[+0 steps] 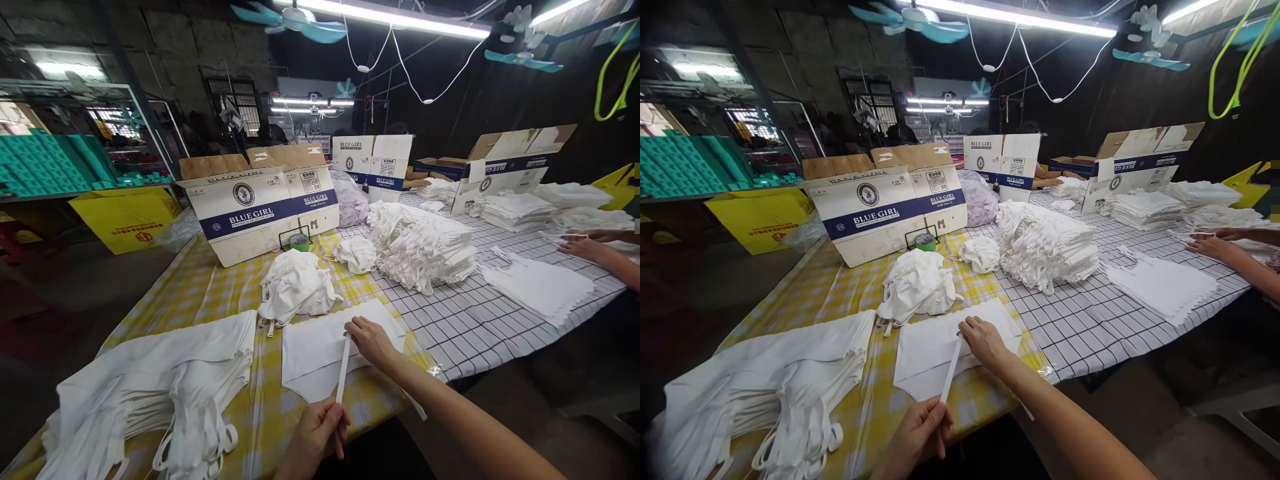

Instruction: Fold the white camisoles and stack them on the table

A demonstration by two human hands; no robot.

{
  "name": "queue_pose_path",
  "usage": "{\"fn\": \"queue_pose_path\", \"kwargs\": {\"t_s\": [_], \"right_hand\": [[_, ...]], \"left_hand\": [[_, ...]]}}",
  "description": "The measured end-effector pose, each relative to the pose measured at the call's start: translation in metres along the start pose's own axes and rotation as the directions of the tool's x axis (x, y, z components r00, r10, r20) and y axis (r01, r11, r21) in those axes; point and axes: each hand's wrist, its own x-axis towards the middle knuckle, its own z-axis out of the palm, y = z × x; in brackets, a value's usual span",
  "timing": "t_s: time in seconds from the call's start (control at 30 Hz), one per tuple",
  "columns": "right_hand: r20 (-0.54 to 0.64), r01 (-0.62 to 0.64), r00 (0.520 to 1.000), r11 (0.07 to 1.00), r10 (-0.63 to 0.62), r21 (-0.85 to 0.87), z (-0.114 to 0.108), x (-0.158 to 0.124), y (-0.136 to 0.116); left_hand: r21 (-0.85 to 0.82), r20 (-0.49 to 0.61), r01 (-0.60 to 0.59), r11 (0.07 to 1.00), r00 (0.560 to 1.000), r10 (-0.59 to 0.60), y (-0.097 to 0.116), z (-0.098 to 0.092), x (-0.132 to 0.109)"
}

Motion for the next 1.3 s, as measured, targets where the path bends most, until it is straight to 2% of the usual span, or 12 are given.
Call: {"fn": "queue_pose_path", "kwargs": {"t_s": [0.3,0.47,0.57,0.63,0.73,0.8,0.87,1.0,1.1,1.17,1.23,1.3], "right_hand": [[-0.068,-0.134,0.987,0.983,0.143,0.125,-0.018,-0.006,-0.001],[-0.115,-0.206,0.965,0.955,0.234,0.215,-0.012,-0.010,0.000],[-0.109,-0.216,0.957,0.911,0.270,0.352,-0.006,-0.011,0.000],[-0.067,-0.240,0.947,0.828,0.315,0.507,-0.005,-0.010,-0.004],[0.088,-0.315,0.921,0.592,0.380,0.742,-0.006,-0.008,-0.013],[0.197,-0.339,0.917,0.415,0.347,0.844,-0.007,-0.007,-0.020],[0.261,-0.333,0.928,0.276,0.267,0.902,-0.009,-0.007,-0.028],[0.317,-0.334,0.940,0.143,0.129,0.932,-0.013,-0.007,-0.039],[0.345,-0.357,0.933,0.151,0.104,0.922,-0.013,-0.008,-0.042],[0.345,-0.364,0.931,0.208,0.122,0.908,-0.011,-0.008,-0.042],[0.336,-0.364,0.931,0.284,0.143,0.887,-0.006,-0.007,-0.041],[0.337,-0.376,0.927,0.359,0.168,0.854,0.001,-0.007,-0.041]], "left_hand": [[0.075,0.026,-0.006,0.997,1.000,0.004,0.010,0.001,-0.009],[0.134,0.044,-0.019,0.991,0.999,0.013,0.009,0.001,-0.010],[0.152,0.067,-0.043,0.987,0.997,0.033,0.008,0.000,-0.010],[0.172,0.056,-0.098,0.980,0.994,0.090,0.013,-0.004,-0.010],[0.327,-0.068,-0.216,0.920,0.966,0.251,0.028,-0.018,-0.006],[0.522,-0.139,-0.242,0.818,0.922,0.361,0.036,-0.031,0.001],[0.699,-0.126,-0.220,0.681,0.899,0.419,0.039,-0.043,0.012],[0.896,-0.021,-0.148,0.419,0.927,0.374,0.029,-0.058,0.039],[0.949,0.041,-0.150,0.278,0.931,0.364,0.022,-0.061,0.052],[0.950,0.064,-0.171,0.261,0.925,0.375,0.019,-0.063,0.056],[0.935,0.047,-0.178,0.306,0.919,0.391,0.019,-0.066,0.058],[0.897,0.005,-0.181,0.402,0.916,0.401,0.020,-0.069,0.058]]}}
